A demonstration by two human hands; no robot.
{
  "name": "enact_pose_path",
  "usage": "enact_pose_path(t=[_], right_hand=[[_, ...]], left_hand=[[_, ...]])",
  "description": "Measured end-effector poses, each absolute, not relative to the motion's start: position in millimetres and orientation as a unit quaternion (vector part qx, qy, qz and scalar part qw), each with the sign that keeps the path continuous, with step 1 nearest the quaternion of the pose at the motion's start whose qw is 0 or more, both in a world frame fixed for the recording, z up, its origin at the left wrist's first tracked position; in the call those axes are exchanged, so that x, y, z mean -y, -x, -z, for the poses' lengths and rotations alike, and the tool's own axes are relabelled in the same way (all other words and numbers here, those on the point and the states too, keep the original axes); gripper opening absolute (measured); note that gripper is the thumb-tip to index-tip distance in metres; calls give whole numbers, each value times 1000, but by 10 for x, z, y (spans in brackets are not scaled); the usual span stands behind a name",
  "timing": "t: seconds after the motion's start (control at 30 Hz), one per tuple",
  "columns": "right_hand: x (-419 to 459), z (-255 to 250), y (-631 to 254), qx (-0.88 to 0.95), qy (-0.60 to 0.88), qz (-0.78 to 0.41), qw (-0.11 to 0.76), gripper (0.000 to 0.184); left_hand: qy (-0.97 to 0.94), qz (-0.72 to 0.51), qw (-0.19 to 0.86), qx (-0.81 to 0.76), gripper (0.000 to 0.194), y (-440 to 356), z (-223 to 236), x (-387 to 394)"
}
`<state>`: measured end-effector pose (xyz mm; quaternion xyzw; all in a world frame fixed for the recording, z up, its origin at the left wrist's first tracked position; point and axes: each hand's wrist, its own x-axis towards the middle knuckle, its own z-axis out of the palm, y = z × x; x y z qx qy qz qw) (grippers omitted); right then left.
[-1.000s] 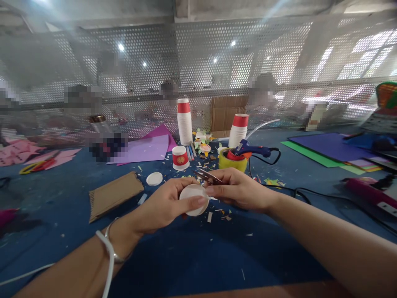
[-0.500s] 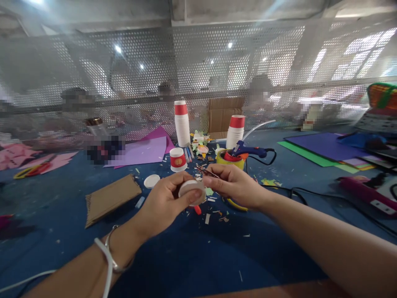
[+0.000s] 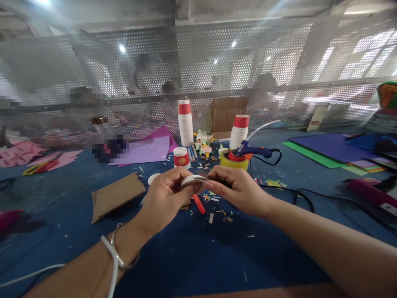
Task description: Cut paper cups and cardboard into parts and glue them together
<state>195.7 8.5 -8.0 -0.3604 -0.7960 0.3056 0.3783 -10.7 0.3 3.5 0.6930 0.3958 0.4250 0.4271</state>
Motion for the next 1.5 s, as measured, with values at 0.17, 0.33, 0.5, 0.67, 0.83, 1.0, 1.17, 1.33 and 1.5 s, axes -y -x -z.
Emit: enact_pose_path(t=[0.17, 0.33, 0.5, 0.67, 0.83, 1.0, 1.17, 1.33, 1.5], right_hand=[[-51, 60, -1961, 810, 357, -269, 380, 32], [-34, 48, -1962, 823, 339, -241, 386, 29], [-39, 54, -1954, 818, 343, -240, 395, 34], [-58, 81, -1942, 813, 353, -245, 394, 36], [-71, 102, -1951, 810, 347, -246, 404, 35], [-77, 95, -1945, 808, 363, -241, 397, 35], [-73, 76, -1933, 805, 367, -246, 395, 38], [-62, 77, -1931, 801, 360, -271, 394, 44], [-105, 79, -1954, 776, 383, -278, 417, 45]], left_hand=[[-711, -411, 413, -393, 17, 110, -16, 29], [-705, -418, 416, -393, 19, 88, 2, 52], [-687, -422, 450, -384, 20, 70, -31, 56], [-673, -402, 486, -387, 21, 84, -43, 12], [-662, -390, 504, -394, 25, 92, -25, -20], [-660, -382, 507, -401, 27, 114, -15, -26], [-641, -378, 537, -397, 28, 125, -6, -37], [-627, -379, 565, -379, 29, 117, -18, -56], [-619, -375, 571, -388, 28, 118, -11, -48]])
